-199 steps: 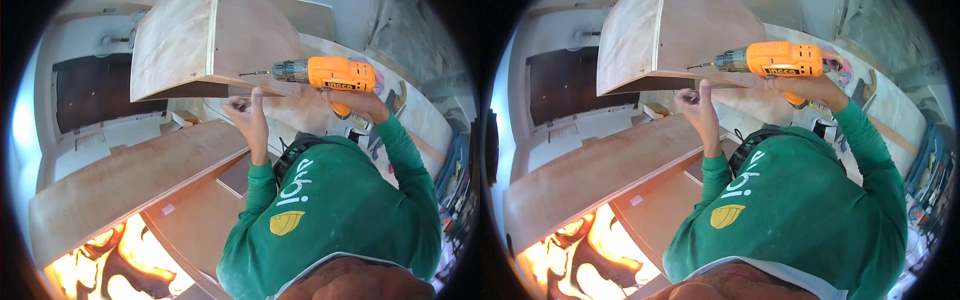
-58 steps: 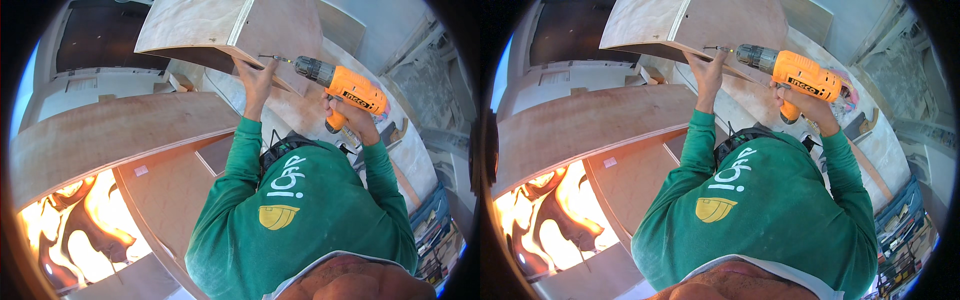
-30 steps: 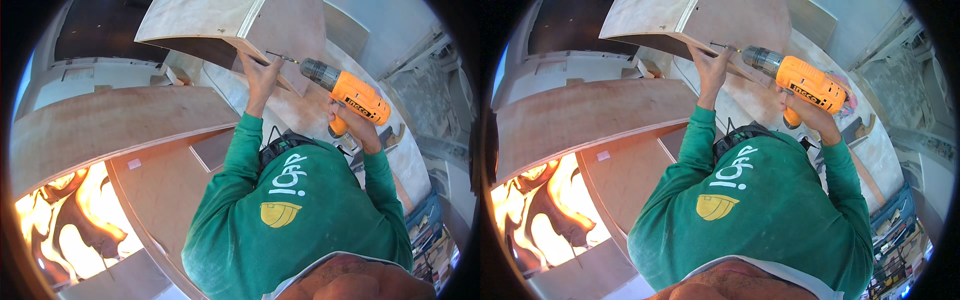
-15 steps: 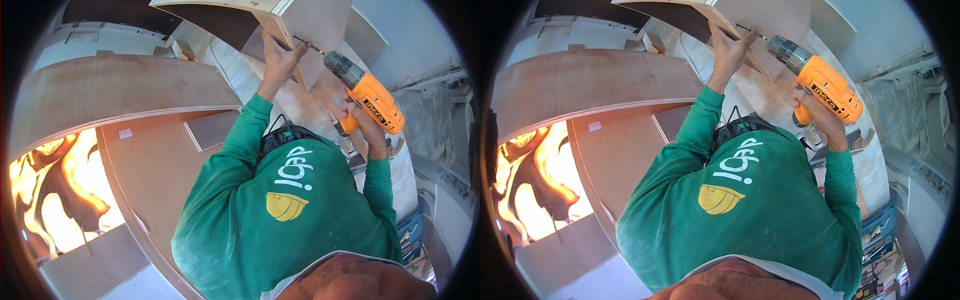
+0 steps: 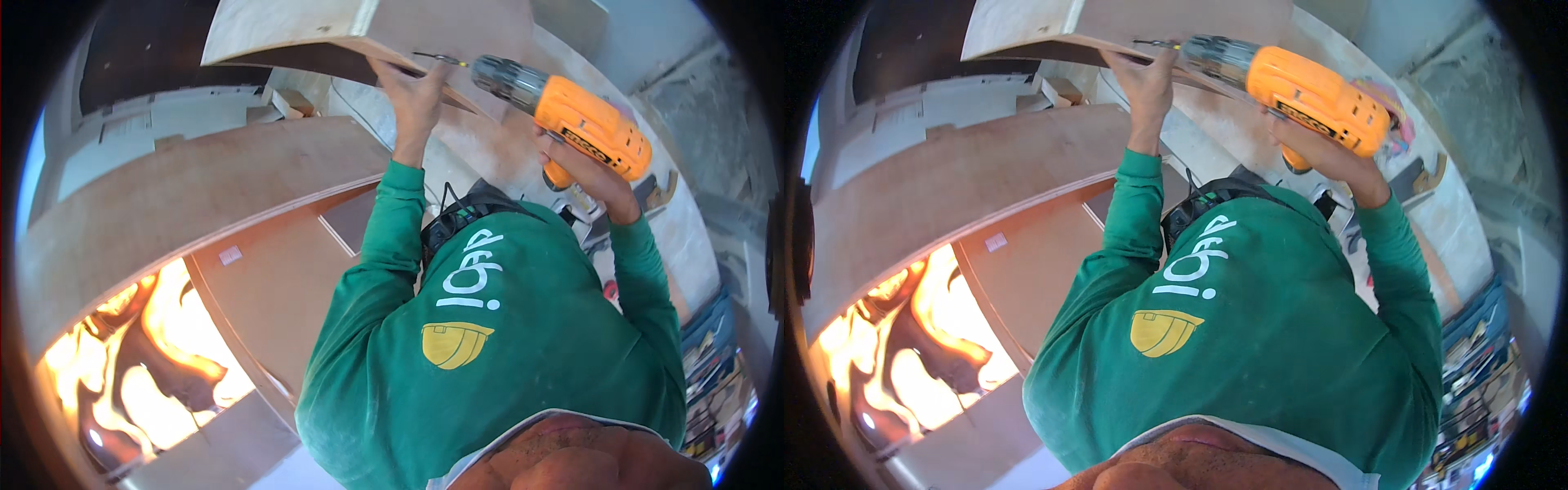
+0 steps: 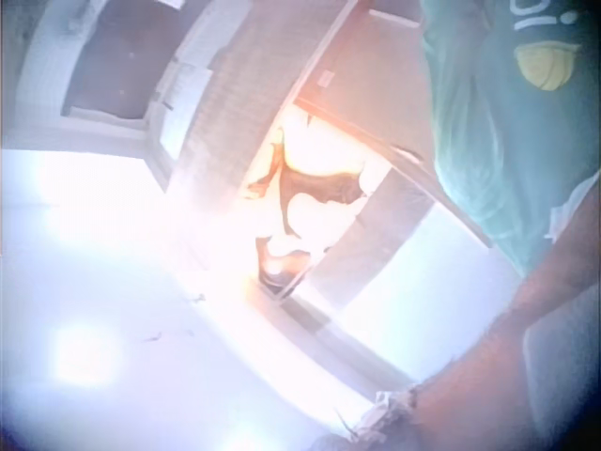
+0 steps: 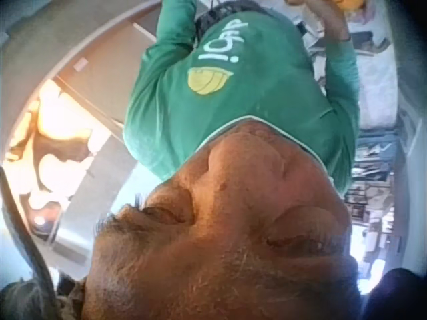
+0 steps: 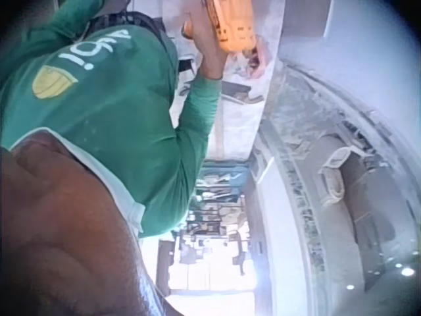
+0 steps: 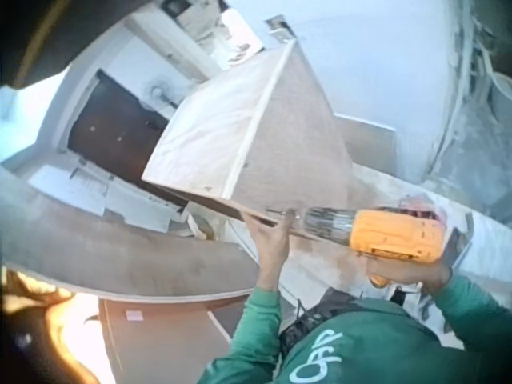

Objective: The person positions wooden panels together to form a box, secures the joints by driving screws with a power drill, and uses a hammer to tap panels into alignment.

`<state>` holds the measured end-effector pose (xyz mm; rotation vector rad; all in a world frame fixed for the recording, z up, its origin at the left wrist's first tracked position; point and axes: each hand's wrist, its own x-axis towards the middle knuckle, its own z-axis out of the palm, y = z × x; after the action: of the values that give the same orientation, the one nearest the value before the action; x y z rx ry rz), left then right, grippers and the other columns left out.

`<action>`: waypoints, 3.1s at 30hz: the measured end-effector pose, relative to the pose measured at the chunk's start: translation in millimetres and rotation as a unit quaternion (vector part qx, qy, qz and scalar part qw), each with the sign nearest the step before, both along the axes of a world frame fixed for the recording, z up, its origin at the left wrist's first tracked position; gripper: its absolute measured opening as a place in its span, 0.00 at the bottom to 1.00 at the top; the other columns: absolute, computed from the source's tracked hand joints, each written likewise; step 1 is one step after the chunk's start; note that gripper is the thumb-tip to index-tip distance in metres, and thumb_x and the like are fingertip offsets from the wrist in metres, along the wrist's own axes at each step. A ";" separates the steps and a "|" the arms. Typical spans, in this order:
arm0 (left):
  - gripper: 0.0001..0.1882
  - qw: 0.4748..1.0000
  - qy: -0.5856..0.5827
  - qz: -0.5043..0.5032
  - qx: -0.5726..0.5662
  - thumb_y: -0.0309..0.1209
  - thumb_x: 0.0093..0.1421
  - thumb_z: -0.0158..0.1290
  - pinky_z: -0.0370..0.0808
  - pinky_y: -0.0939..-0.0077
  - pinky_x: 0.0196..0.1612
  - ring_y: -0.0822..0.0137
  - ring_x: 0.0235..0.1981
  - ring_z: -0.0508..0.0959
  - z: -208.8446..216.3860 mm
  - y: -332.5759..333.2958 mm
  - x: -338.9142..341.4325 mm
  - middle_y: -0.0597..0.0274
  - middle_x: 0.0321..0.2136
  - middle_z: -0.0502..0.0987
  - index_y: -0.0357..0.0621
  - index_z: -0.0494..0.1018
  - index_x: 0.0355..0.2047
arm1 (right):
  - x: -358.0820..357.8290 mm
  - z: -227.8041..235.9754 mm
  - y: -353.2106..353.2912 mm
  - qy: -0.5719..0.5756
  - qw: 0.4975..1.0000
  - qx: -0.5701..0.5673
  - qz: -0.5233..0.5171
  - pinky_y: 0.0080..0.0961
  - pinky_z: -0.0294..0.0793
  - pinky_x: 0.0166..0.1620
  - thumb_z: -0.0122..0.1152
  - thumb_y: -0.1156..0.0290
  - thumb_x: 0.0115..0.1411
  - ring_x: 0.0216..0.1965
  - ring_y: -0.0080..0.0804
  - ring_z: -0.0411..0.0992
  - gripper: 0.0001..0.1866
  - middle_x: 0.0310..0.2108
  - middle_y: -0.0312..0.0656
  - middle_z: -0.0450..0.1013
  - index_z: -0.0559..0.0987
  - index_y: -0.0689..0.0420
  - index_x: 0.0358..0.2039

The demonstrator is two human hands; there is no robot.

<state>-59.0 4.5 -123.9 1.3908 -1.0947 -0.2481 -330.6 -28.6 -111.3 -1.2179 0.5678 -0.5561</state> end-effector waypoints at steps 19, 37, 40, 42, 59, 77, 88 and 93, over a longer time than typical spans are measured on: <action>0.44 1.000 -0.029 -0.010 0.006 0.18 0.55 0.62 0.59 0.69 0.66 0.62 0.60 0.66 -2.5 1.0 2.9 0.50 0.61 0.63 0.36 0.49 0.68 | -4.0 -25.5 -11.5 -0.004 0.997 -0.075 0.020 0.21 0.77 0.38 0.67 0.65 0.61 0.34 0.16 0.74 0.20 0.38 0.32 0.79 0.80 0.55 0.53; 0.47 1.000 -0.019 -0.012 0.004 0.18 0.52 0.64 0.62 0.69 0.63 0.63 0.58 0.65 7.8 -0.5 -7.2 0.51 0.59 0.61 0.36 0.50 0.67 | -10.4 -19.2 -12.5 0.011 0.975 -0.219 -0.030 0.25 0.79 0.46 0.70 0.69 0.58 0.41 0.28 0.80 0.19 0.43 0.39 0.82 0.81 0.55 0.50; 0.43 0.999 -0.035 -0.011 -0.014 0.20 0.54 0.67 0.63 0.69 0.64 0.64 0.58 0.68 -0.6 -0.9 0.5 0.53 0.59 0.64 0.36 0.54 0.65 | -9.1 -28.3 -16.9 -0.018 0.945 -0.321 -0.062 0.25 0.79 0.46 0.71 0.69 0.56 0.41 0.29 0.80 0.20 0.43 0.39 0.82 0.82 0.55 0.50; 0.42 0.998 -0.055 -0.007 -0.008 0.20 0.54 0.67 0.63 0.69 0.63 0.64 0.57 0.68 3.0 -2.2 -1.2 0.53 0.59 0.64 0.36 0.54 0.64 | -9.5 -25.7 -20.8 -0.016 0.935 -0.350 -0.060 0.26 0.79 0.47 0.71 0.69 0.56 0.41 0.29 0.80 0.19 0.43 0.38 0.82 0.82 0.54 0.50; 0.45 1.000 -0.019 0.004 0.005 0.21 0.53 0.66 0.61 0.67 0.65 0.63 0.58 0.65 0.4 -1.7 -2.2 0.51 0.58 0.62 0.36 0.50 0.65 | -1.3 -38.5 -37.4 -0.022 0.834 -0.541 -0.106 0.28 0.79 0.45 0.74 0.71 0.52 0.40 0.34 0.80 0.19 0.41 0.39 0.82 0.82 0.54 0.46; 0.45 0.998 -0.053 0.013 0.008 0.24 0.52 0.66 0.63 0.67 0.61 0.62 0.55 0.67 -2.6 -1.5 1.6 0.51 0.54 0.63 0.36 0.50 0.63 | 0.4 -34.9 -50.2 -0.005 0.809 -0.579 -0.104 0.36 0.74 0.54 0.74 0.68 0.51 0.47 0.41 0.77 0.23 0.46 0.40 0.80 0.82 0.52 0.50; 0.47 0.999 0.031 0.004 0.005 0.24 0.51 0.68 0.66 0.68 0.60 0.63 0.54 0.68 -2.8 -3.3 1.3 0.52 0.54 0.64 0.36 0.49 0.63 | 6.4 -37.0 -65.7 -0.055 0.788 -0.611 -0.046 0.40 0.73 0.54 0.74 0.70 0.50 0.50 0.46 0.75 0.26 0.50 0.43 0.77 0.80 0.49 0.52; 0.48 1.000 -0.019 0.017 0.013 0.24 0.51 0.68 0.66 0.67 0.60 0.63 0.55 0.68 -8.9 -0.8 6.1 0.51 0.55 0.64 0.36 0.47 0.65 | 9.2 -24.0 -65.5 -0.040 0.809 -0.586 -0.015 0.40 0.72 0.55 0.74 0.70 0.50 0.52 0.46 0.74 0.27 0.51 0.42 0.76 0.79 0.49 0.53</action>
<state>-52.9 3.7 -132.8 1.4406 -1.1016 -0.2137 -321.4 -94.1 -135.3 -2.3381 0.1062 -1.0469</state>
